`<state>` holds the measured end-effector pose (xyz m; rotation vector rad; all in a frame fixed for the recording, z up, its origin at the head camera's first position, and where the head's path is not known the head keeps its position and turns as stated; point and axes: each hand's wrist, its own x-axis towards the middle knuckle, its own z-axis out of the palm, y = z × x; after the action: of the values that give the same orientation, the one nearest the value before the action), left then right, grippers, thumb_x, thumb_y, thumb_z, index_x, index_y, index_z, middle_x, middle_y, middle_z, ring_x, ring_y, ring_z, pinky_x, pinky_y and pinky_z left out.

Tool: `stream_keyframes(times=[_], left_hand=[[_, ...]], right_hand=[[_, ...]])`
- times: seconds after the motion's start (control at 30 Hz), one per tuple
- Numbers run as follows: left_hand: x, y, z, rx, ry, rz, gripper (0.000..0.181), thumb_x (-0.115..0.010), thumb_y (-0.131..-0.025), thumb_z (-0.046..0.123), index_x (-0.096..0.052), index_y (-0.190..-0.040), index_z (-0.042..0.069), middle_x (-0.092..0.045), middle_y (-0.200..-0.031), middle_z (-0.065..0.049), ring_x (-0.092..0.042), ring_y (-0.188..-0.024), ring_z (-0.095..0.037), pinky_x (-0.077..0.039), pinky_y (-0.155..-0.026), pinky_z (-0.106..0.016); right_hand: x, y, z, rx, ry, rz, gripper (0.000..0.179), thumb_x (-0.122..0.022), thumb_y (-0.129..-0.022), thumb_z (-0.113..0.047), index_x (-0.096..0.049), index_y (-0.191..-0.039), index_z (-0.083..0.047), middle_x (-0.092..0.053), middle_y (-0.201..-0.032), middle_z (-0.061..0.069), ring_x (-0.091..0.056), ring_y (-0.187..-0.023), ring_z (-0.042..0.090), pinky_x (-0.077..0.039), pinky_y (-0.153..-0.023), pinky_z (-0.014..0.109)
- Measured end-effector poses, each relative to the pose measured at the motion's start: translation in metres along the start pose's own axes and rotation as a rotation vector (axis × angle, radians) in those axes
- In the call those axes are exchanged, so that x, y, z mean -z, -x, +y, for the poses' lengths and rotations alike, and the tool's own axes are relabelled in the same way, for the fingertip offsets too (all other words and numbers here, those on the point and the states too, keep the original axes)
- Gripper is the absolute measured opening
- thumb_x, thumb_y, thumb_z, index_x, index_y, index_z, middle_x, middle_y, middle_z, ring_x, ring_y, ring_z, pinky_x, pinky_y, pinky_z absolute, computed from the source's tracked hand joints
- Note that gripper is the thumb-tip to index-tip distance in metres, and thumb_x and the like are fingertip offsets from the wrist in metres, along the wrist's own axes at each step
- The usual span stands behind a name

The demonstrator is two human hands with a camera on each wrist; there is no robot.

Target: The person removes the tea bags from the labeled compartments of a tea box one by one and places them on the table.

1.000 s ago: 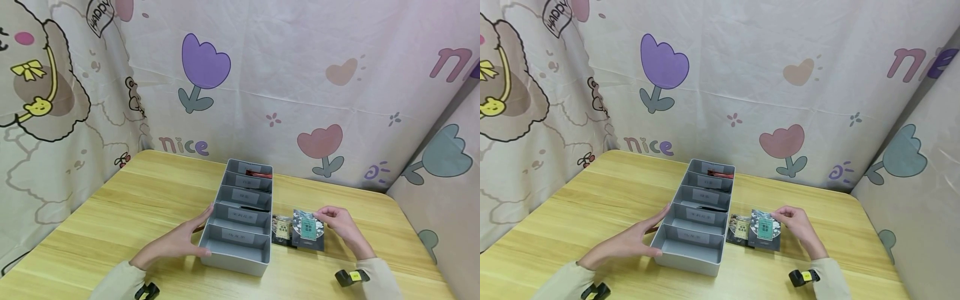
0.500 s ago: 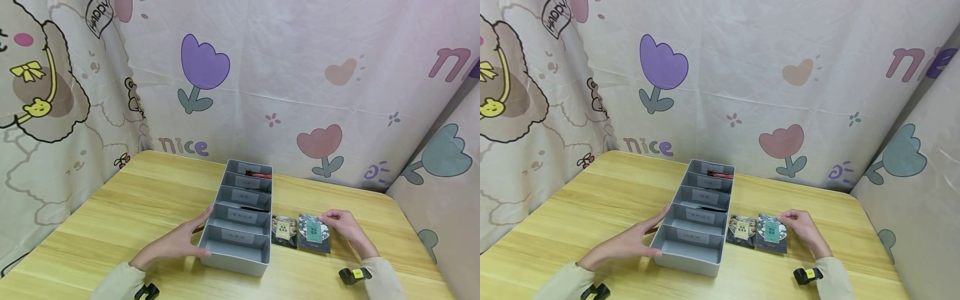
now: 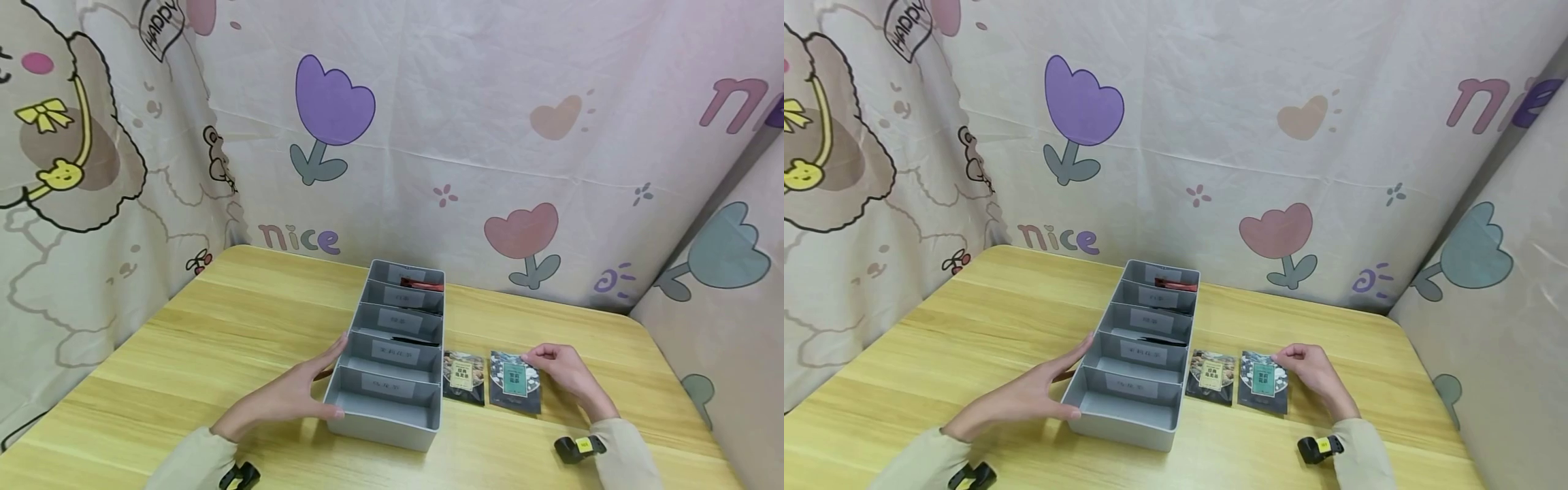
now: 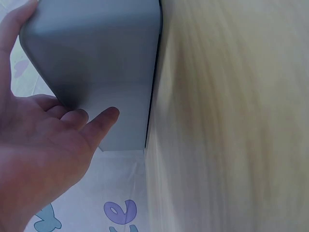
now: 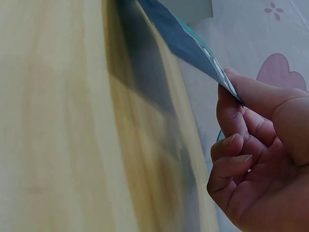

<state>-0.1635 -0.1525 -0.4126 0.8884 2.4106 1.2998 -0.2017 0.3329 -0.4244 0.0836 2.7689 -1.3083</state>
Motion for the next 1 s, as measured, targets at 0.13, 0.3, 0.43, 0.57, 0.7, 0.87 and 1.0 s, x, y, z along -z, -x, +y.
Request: stream_keyframes(times=[0.13,0.3,0.43,0.57,0.7,0.87,1.0], left_hand=[[0.0000,0.0003,-0.0002,0.001,-0.005,0.003,0.111,-0.079,-0.078,0.035,-0.005,-0.156,0.008,-0.004,-0.158,-0.020,-0.020,-0.137,-0.048,-0.023,-0.104,-0.067],[0.0002,0.0002,-0.0005,0.003,-0.004,0.005,0.110,-0.080,-0.078,0.034,-0.005,-0.156,0.009,-0.004,-0.158,-0.020,-0.022,-0.137,-0.047,-0.024,-0.104,-0.066],[0.0003,-0.0002,-0.0008,0.003,0.003,-0.003,0.110,-0.080,-0.079,0.034,-0.004,-0.156,0.010,-0.003,-0.158,-0.020,-0.025,-0.136,-0.047,-0.025,-0.104,-0.066],[0.0001,-0.0008,-0.0004,0.001,0.001,-0.006,0.110,-0.079,-0.079,0.035,-0.004,-0.156,0.010,-0.003,-0.158,-0.020,-0.028,-0.135,-0.048,-0.025,-0.105,-0.065],[0.0000,-0.0018,0.0006,-0.011,-0.009,-0.006,0.111,-0.079,-0.079,0.036,-0.004,-0.155,0.007,-0.003,-0.158,-0.022,-0.028,-0.134,-0.049,-0.025,-0.105,-0.065],[-0.0004,-0.0019,0.0016,-0.023,-0.015,-0.009,0.111,-0.079,-0.080,0.035,-0.002,-0.155,0.006,-0.004,-0.157,-0.025,-0.029,-0.133,-0.051,-0.026,-0.104,-0.065],[-0.0006,-0.0008,0.0024,-0.017,-0.019,-0.007,0.111,-0.079,-0.079,0.035,-0.003,-0.155,0.006,-0.004,-0.157,-0.025,-0.030,-0.132,-0.051,-0.026,-0.104,-0.066]], right_hand=[[-0.0014,-0.0003,0.0010,0.009,0.010,-0.003,0.022,-0.070,-0.089,-0.019,-0.069,-0.089,0.003,-0.067,-0.086,0.004,-0.048,-0.078,0.015,-0.039,-0.064,0.023],[-0.0043,-0.0001,0.0021,0.015,0.010,-0.011,0.020,-0.072,-0.088,-0.017,-0.068,-0.087,0.003,-0.068,-0.083,0.004,-0.049,-0.076,0.013,-0.039,-0.065,0.022],[-0.0052,0.0002,0.0026,0.021,0.022,-0.012,0.019,-0.071,-0.088,-0.017,-0.068,-0.087,0.002,-0.068,-0.084,0.004,-0.050,-0.076,0.013,-0.040,-0.065,0.022],[-0.0056,-0.0001,0.0027,0.020,0.028,-0.014,0.019,-0.071,-0.088,-0.017,-0.068,-0.087,0.002,-0.068,-0.083,0.004,-0.050,-0.075,0.013,-0.040,-0.065,0.022],[-0.0062,-0.0004,0.0026,0.015,0.037,-0.015,0.019,-0.071,-0.088,-0.016,-0.067,-0.087,0.002,-0.067,-0.081,0.003,-0.050,-0.074,0.014,-0.040,-0.064,0.022],[-0.0059,-0.0001,0.0005,0.024,0.060,-0.028,0.021,-0.071,-0.088,-0.019,-0.067,-0.088,0.002,-0.066,-0.081,0.002,-0.049,-0.075,0.016,-0.039,-0.064,0.024],[-0.0062,0.0008,-0.0019,0.034,0.083,-0.028,0.021,-0.070,-0.089,-0.019,-0.066,-0.088,0.001,-0.064,-0.080,0.002,-0.047,-0.075,0.017,-0.037,-0.063,0.026]])
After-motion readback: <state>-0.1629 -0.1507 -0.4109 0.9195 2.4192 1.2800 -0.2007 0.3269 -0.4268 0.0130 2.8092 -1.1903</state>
